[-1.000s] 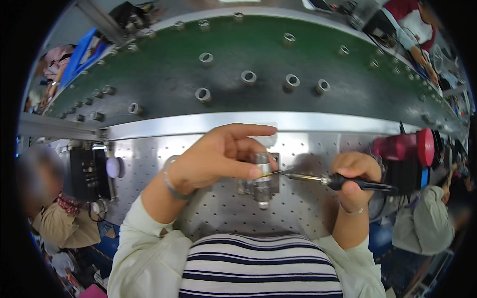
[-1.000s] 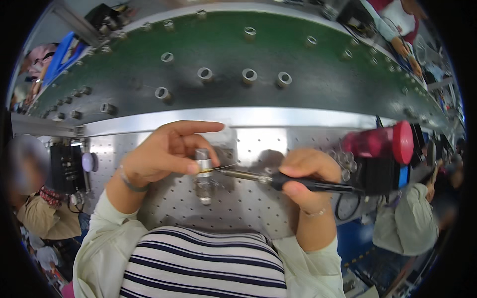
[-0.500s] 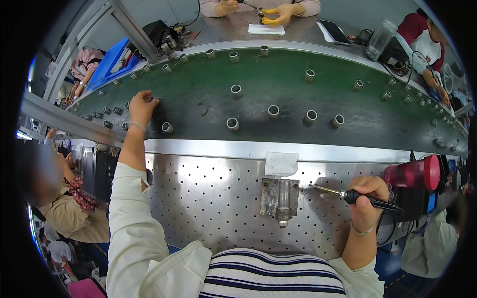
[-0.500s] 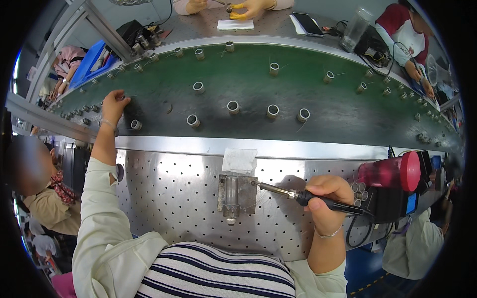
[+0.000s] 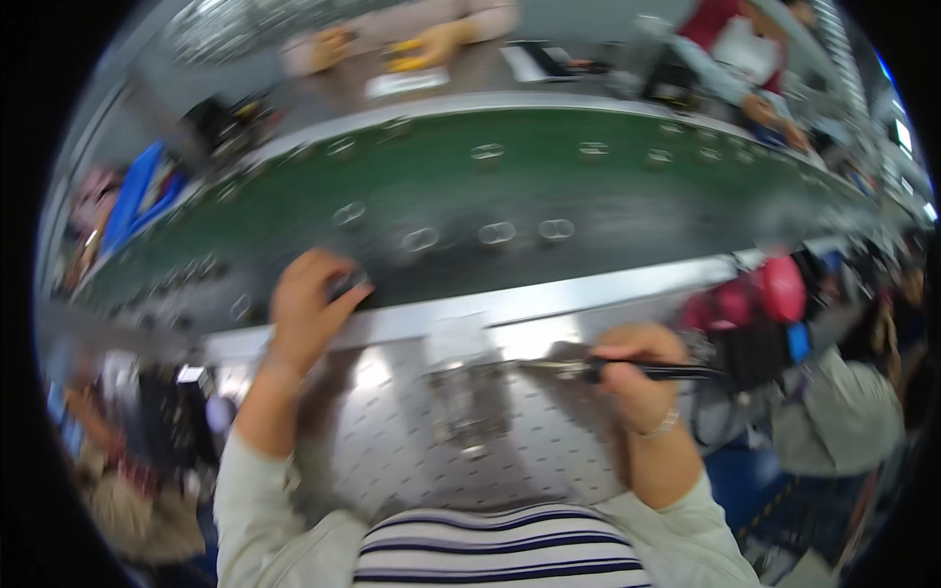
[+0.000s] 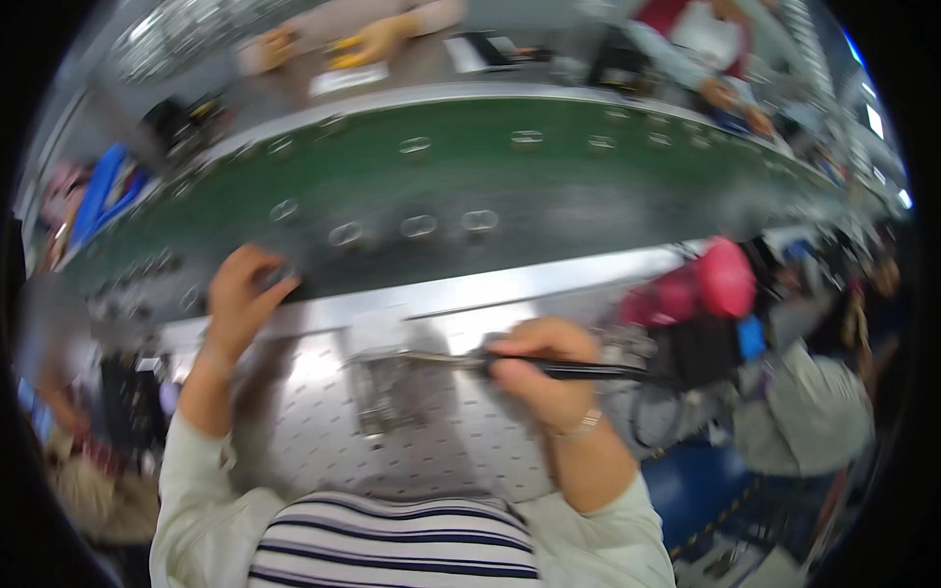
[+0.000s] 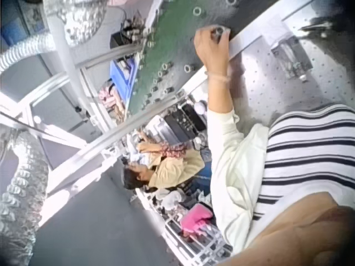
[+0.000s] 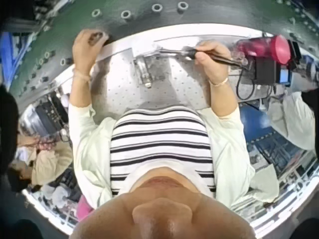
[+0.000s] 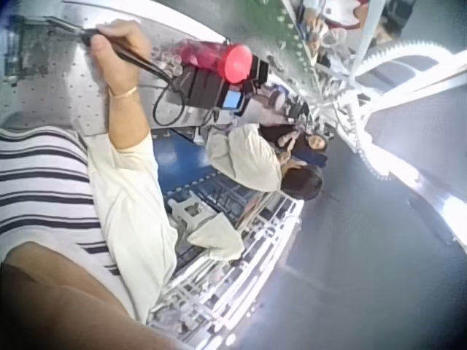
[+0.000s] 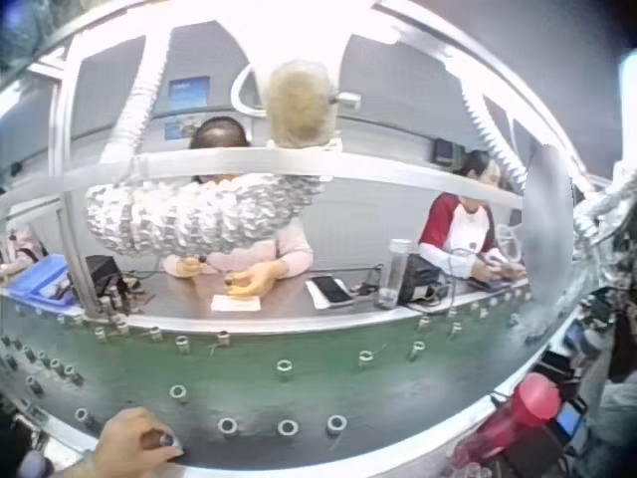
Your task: The person uses a soldering iron to apply heat to small cylindrical metal components held in a fixture. They repeatedly pick up components from a green conveyor belt, solder them, and place them back on the belt. The task is performed at a workstation with other workers visible in the background.
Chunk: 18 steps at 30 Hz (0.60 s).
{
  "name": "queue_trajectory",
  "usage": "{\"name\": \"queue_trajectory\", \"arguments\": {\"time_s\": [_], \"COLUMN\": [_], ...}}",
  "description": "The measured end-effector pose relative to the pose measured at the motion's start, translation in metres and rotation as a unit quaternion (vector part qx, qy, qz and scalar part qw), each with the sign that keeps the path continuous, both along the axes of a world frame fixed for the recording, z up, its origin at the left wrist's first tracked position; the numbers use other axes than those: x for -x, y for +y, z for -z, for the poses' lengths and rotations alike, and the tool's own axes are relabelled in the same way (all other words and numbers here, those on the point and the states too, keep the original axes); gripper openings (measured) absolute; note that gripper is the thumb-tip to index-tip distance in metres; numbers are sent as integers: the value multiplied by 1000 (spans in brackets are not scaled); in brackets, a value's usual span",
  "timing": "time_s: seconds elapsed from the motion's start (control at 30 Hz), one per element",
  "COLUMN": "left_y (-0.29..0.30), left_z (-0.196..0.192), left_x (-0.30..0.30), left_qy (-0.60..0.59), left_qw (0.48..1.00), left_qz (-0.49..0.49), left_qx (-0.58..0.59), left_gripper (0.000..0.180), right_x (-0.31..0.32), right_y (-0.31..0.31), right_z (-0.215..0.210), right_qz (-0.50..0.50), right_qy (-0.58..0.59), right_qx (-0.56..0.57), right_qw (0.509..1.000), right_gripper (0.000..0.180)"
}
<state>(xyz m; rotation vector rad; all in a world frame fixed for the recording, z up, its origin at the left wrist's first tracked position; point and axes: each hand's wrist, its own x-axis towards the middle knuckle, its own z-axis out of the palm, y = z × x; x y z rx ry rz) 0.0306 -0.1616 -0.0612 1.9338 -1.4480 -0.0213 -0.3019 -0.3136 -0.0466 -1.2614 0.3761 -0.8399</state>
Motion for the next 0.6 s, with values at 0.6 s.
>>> {"name": "queue_trajectory", "arguments": {"time_s": [0.6], "left_y": [-11], "left_z": [-43], "left_x": [105], "left_qy": [689], "left_qw": [679], "left_qz": [231], "left_qx": [-103], "left_gripper": [84], "right_x": [-2], "right_y": [1], "right_z": [1], "right_qz": [-79], "right_qy": [19], "right_qx": [-58], "right_qw": [995], "right_gripper": [12]}}
